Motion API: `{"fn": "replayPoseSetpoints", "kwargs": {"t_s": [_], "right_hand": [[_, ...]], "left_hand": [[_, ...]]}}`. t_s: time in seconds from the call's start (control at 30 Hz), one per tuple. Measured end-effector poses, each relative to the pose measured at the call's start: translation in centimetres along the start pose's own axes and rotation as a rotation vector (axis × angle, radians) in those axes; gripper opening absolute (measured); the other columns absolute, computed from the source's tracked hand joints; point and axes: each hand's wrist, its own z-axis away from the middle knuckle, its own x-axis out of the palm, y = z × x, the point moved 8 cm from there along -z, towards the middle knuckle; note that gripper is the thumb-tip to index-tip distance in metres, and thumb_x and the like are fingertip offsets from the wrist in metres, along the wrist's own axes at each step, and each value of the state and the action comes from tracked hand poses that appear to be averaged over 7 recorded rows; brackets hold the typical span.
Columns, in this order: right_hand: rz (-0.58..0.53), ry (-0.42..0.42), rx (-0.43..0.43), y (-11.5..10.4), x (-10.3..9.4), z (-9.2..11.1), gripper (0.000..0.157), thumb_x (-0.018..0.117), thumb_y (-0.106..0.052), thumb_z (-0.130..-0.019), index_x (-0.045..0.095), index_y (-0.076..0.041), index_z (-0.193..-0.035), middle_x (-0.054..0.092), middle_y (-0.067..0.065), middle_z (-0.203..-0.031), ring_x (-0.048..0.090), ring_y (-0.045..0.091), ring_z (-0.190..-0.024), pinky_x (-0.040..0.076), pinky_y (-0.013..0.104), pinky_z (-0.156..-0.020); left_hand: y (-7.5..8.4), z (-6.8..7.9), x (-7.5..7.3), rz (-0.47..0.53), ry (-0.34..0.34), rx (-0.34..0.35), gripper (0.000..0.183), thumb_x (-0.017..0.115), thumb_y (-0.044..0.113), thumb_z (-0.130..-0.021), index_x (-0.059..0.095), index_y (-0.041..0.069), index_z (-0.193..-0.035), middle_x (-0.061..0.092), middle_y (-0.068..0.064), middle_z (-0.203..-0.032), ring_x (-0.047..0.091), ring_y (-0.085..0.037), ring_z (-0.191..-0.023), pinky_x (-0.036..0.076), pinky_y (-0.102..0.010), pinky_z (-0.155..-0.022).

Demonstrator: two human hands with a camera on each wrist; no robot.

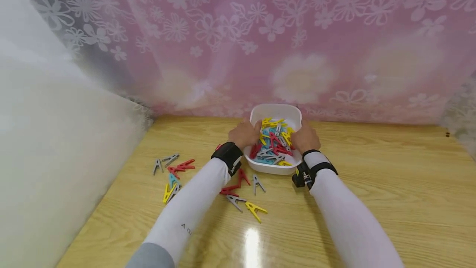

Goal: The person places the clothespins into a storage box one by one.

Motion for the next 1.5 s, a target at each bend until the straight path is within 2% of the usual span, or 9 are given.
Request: {"fn": "replayPoseSetpoints", "kwargs": {"t_s": [0.17, 0.3, 0.4, 0.57, 0.77, 0.93, 1.13, 1.33, 1.5], "right_hand": [[-0.012, -0.005, 0.004, 0.1, -0.2, -0.1, 0.057, 0.046, -0.009, -0.082, 0.027, 0.004, -0.134, 0.045, 0.028, -0.117, 0.049, 0.040, -0.095, 0.045, 0.052, -0.071], [-0.022, -0.012, 0.011, 0.1, -0.1, -0.2, 0.054, 0.047, -0.010, -0.082, 0.031, 0.004, -0.131, 0.047, 0.027, -0.114, 0.050, 0.039, -0.092, 0.046, 0.051, -0.069], [-0.011, -0.010, 0.004, 0.1, 0.0, -0.2, 0.052, 0.047, -0.010, -0.081, 0.033, 0.005, -0.129, 0.048, 0.027, -0.113, 0.051, 0.039, -0.091, 0.046, 0.049, -0.069], [-0.032, -0.019, -0.014, 0.1, 0.0, -0.1, 0.054, 0.049, -0.009, -0.080, 0.031, 0.006, -0.129, 0.046, 0.028, -0.115, 0.051, 0.040, -0.092, 0.047, 0.050, -0.066], [-0.044, -0.022, -0.035, -0.3, -0.1, 0.0, 0.056, 0.048, -0.009, -0.080, 0.029, 0.006, -0.131, 0.044, 0.029, -0.116, 0.049, 0.042, -0.093, 0.046, 0.052, -0.067], [-0.039, -0.034, -0.027, -0.2, 0.1, 0.1, 0.057, 0.046, -0.009, -0.080, 0.026, 0.006, -0.132, 0.044, 0.030, -0.116, 0.049, 0.042, -0.093, 0.046, 0.052, -0.066], [-0.025, -0.033, -0.032, -0.2, -0.1, 0.3, 0.057, 0.045, -0.008, -0.079, 0.028, 0.009, -0.131, 0.044, 0.031, -0.115, 0.049, 0.042, -0.093, 0.046, 0.051, -0.068], [-0.032, -0.038, -0.022, -0.2, -0.2, 0.4, 0.058, 0.046, -0.009, -0.080, 0.026, 0.008, -0.132, 0.043, 0.031, -0.117, 0.048, 0.042, -0.094, 0.046, 0.052, -0.068], [-0.031, -0.048, -0.013, -0.4, 0.1, 0.4, 0.059, 0.047, -0.009, -0.081, 0.025, 0.007, -0.133, 0.043, 0.031, -0.117, 0.047, 0.042, -0.095, 0.046, 0.051, -0.067]], "left_hand": [[-3.7, 1.0, -3.2, 0.058, 0.034, 0.040, 0.072, 0.011, 0.059, -0.089, 0.044, 0.008, -0.126, 0.045, -0.017, -0.122, 0.051, -0.034, -0.099, 0.042, -0.047, -0.075], [-9.4, 2.9, -6.0, 0.079, 0.016, 0.023, 0.062, 0.022, 0.048, -0.093, 0.031, 0.001, -0.133, 0.039, -0.022, -0.126, 0.051, -0.036, -0.096, 0.041, -0.047, -0.074], [-14.0, 4.4, -7.3, 0.053, 0.044, -0.015, 0.056, 0.031, 0.041, -0.094, 0.026, -0.002, -0.130, 0.043, -0.023, -0.116, 0.053, -0.035, -0.084, 0.041, -0.046, -0.067], [-20.2, 6.4, -8.2, 0.022, 0.094, -0.104, 0.053, 0.037, 0.040, -0.091, 0.031, -0.005, -0.119, 0.045, -0.024, -0.106, 0.052, -0.038, -0.080, 0.041, -0.048, -0.064], [-25.5, 8.4, -8.2, 0.048, 0.073, -0.206, 0.063, 0.040, 0.043, -0.089, 0.025, -0.009, -0.122, 0.040, -0.026, -0.111, 0.050, -0.038, -0.082, 0.039, -0.048, -0.064], [-28.0, 9.9, -8.0, 0.066, 0.057, -0.258, 0.066, 0.043, 0.046, -0.087, 0.027, -0.009, -0.120, 0.041, -0.027, -0.112, 0.051, -0.039, -0.084, 0.039, -0.048, -0.063], [-29.7, 10.9, -7.2, 0.047, 0.001, -0.307, 0.076, 0.042, 0.056, -0.084, 0.028, -0.010, -0.120, 0.042, -0.029, -0.112, 0.050, -0.042, -0.087, 0.038, -0.050, -0.064], [-30.1, 11.4, -5.9, 0.021, -0.048, -0.314, 0.086, 0.040, 0.067, -0.078, 0.034, -0.008, -0.118, 0.048, -0.026, -0.107, 0.052, -0.040, -0.084, 0.038, -0.050, -0.065], [-29.8, 11.4, -5.6, 0.019, -0.041, -0.306, 0.069, 0.044, 0.061, -0.080, 0.045, -0.004, -0.104, 0.052, -0.020, -0.092, 0.053, -0.034, -0.075, 0.038, -0.047, -0.061]]}}
